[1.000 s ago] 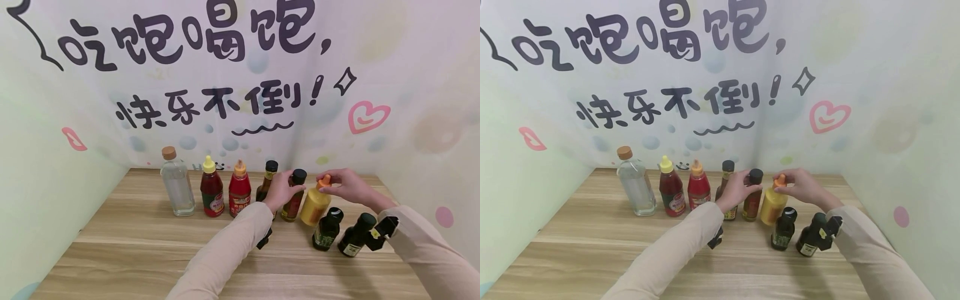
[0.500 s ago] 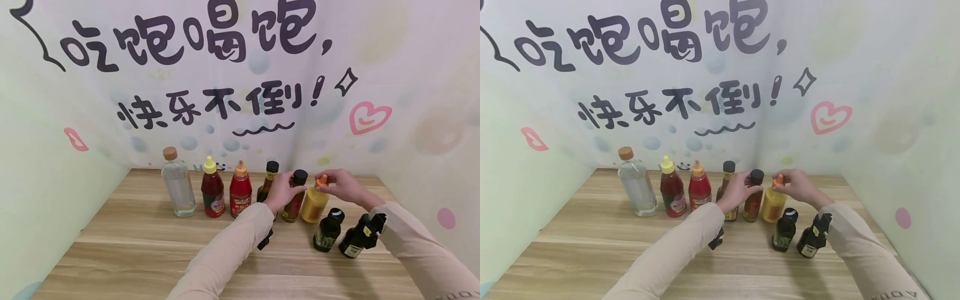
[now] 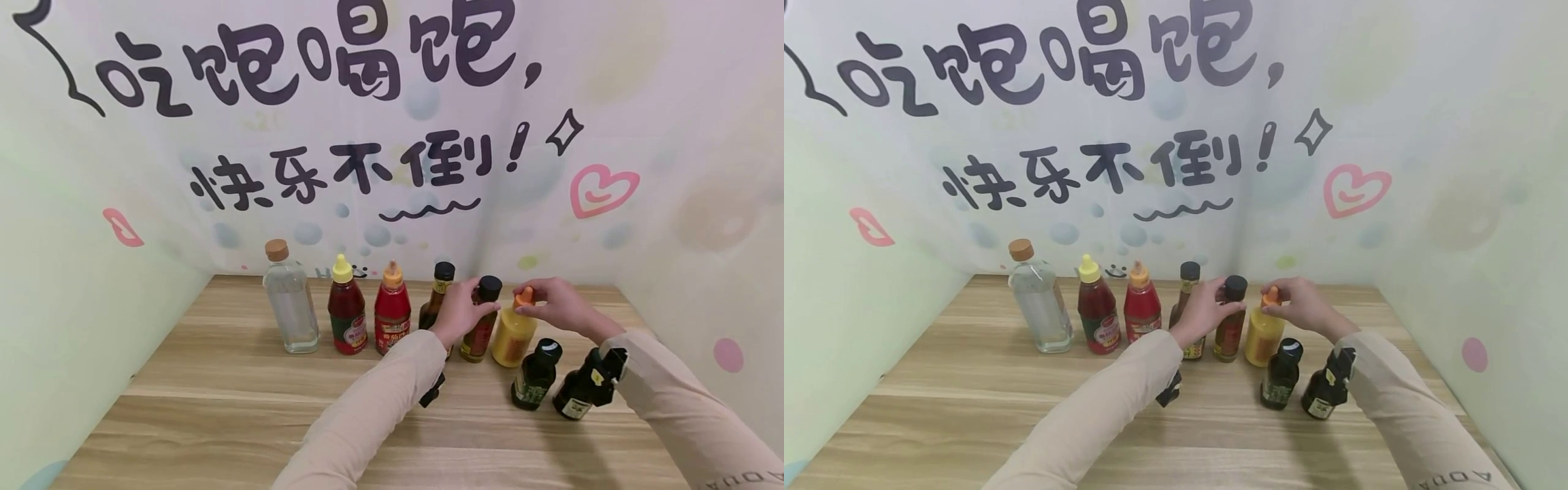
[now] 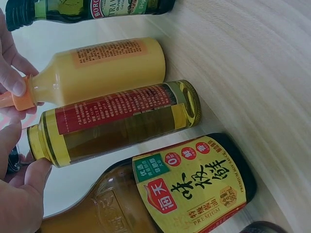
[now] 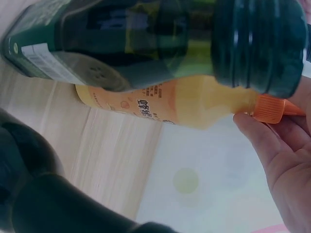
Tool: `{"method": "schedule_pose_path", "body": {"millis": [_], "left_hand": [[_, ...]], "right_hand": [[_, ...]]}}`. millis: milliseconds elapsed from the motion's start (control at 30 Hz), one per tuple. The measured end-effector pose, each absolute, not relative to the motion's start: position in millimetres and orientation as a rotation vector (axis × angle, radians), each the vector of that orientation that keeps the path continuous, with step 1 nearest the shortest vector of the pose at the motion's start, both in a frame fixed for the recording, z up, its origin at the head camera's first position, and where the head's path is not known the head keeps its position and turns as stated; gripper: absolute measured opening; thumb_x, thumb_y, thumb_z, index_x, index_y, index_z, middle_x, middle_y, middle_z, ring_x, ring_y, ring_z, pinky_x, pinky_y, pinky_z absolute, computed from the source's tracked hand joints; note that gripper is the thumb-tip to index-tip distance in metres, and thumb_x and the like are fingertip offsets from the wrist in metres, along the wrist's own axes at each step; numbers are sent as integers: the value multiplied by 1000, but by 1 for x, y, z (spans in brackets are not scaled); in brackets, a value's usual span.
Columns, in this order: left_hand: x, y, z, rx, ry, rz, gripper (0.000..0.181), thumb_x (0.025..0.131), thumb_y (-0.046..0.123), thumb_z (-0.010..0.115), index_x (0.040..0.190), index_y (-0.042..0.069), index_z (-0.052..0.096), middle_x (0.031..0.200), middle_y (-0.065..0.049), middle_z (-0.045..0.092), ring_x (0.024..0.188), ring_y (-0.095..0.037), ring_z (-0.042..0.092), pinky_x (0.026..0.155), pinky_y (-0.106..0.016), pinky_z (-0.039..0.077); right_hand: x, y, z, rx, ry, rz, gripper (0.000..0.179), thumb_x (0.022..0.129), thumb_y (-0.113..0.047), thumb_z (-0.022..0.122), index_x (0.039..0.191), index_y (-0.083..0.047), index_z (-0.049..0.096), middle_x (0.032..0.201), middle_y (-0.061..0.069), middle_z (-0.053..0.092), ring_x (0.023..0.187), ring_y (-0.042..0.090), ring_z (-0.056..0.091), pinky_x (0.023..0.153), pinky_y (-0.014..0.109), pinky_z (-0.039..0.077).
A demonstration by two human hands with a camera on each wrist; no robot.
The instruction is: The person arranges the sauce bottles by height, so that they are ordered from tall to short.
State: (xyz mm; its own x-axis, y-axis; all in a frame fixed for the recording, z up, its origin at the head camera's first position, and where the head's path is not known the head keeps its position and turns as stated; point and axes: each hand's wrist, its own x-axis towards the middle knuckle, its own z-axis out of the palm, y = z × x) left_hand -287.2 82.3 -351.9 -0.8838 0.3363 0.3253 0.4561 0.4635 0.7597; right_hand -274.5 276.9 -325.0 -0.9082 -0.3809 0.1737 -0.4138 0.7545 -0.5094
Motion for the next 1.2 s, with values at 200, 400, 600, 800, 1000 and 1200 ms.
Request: {"method": "schedule_pose_path", "body": {"millis": [200,400,600,800,1000,1200], "left_hand": [[-288,82,-352,-717,-2559,-1395,23,77,21,69,95,8,62,85,0,63,73,-6,56,62,-14,43],[-287,83,-352,-712,-2561,-1401,23,77,23,69,94,8,62,85,0,63,74,-7,56,62,-15,43],[-287,82,-352,-698,-2570,-1393,25,77,23,69,95,8,61,87,-2,63,75,-8,57,62,-15,44],[-287,82,-352,-698,-2568,-1390,26,77,23,69,96,7,61,86,-1,63,73,-7,56,61,-15,43],[-287,83,-353,-682,-2572,-1362,28,78,25,68,99,7,61,87,-2,63,73,-7,55,61,-15,43],[-286,84,-354,-683,-2558,-1345,29,78,25,68,99,7,61,84,-1,62,68,-7,52,59,-15,42]], "right_hand": [[-275,279,-327,662,-2875,890,31,77,-10,68,102,7,60,93,17,62,85,32,60,70,39,50],[-274,282,-327,641,-2882,897,33,77,-12,69,102,7,59,92,18,62,85,31,60,69,38,50],[-275,282,-327,628,-2913,859,33,76,-12,69,102,6,59,92,16,62,85,31,60,70,40,50],[-276,283,-327,602,-2931,899,33,76,-11,69,102,6,59,93,17,61,87,33,59,71,41,50],[-275,282,-327,578,-2942,940,34,77,-11,68,104,6,57,96,19,60,90,34,58,73,41,49],[-274,283,-327,611,-2932,902,32,76,-9,69,103,6,57,96,18,60,91,35,58,75,43,48]]}}
